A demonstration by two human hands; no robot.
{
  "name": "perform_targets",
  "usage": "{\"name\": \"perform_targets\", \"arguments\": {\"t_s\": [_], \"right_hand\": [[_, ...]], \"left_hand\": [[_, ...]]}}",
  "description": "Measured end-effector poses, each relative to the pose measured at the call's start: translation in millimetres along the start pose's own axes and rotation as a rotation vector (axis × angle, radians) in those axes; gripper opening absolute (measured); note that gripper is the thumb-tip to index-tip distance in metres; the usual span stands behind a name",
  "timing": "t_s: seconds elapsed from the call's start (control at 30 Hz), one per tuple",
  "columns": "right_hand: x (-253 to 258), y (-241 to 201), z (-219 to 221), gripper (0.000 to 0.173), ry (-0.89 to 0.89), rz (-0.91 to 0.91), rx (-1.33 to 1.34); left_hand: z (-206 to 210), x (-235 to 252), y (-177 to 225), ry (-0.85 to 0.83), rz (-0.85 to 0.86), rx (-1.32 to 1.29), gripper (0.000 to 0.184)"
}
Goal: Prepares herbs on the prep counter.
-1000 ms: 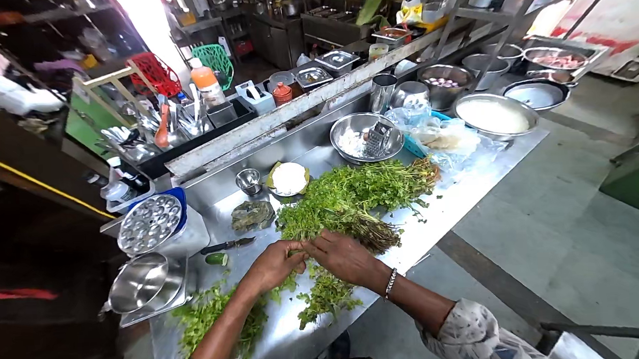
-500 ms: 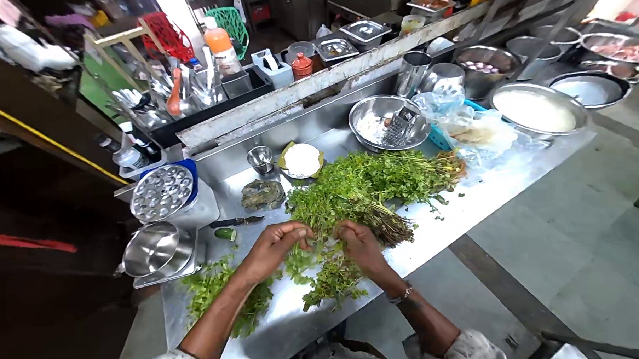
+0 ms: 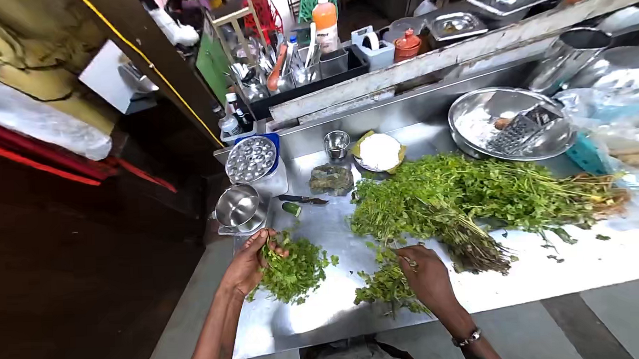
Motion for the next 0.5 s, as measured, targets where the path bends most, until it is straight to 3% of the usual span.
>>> {"name": "perform_targets", "arguments": {"t_s": [0.13, 0.27, 0.3, 0.4, 0.5], "right_hand": [[11.0, -72.8, 39.0, 0.026, -0.198, -0.116, 0.290], [11.0, -157.3, 88.6, 0.078, -0.500, -0.226, 0.495], [9.5, -170.9, 101.4, 0.077, -0.551, -0.253, 0.519], [9.8, -188.6, 128.8, 0.029, -0.540, -0.342, 0.541], [11.8, -183.7, 131.9, 0.035, -0.560, -0.367, 0.503]], "left_hand": [[7.9, -16.5, 9.2, -0.013, 0.029, -0.233, 0.024], [21.3, -28.4, 24.9, -0.136, 0.099, -0.455, 0.020], [23.0, -31.3, 27.4, -0.160, 0.109, -0.480, 0.019], [13.6, -33.0, 27.4, -0.105, 0.112, -0.430, 0.021], [-15.8, -27.6, 23.7, 0.116, 0.128, -0.175, 0.029]]}}
Point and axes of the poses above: each hand's wrist, its own x-axis towards the middle knuckle, its own z-axis out of the palm, y = z × x, the point moved 8 cm from there along x, towards the middle knuckle, and after that the axes turned 3 degrees about x, right-handed, at the moved point
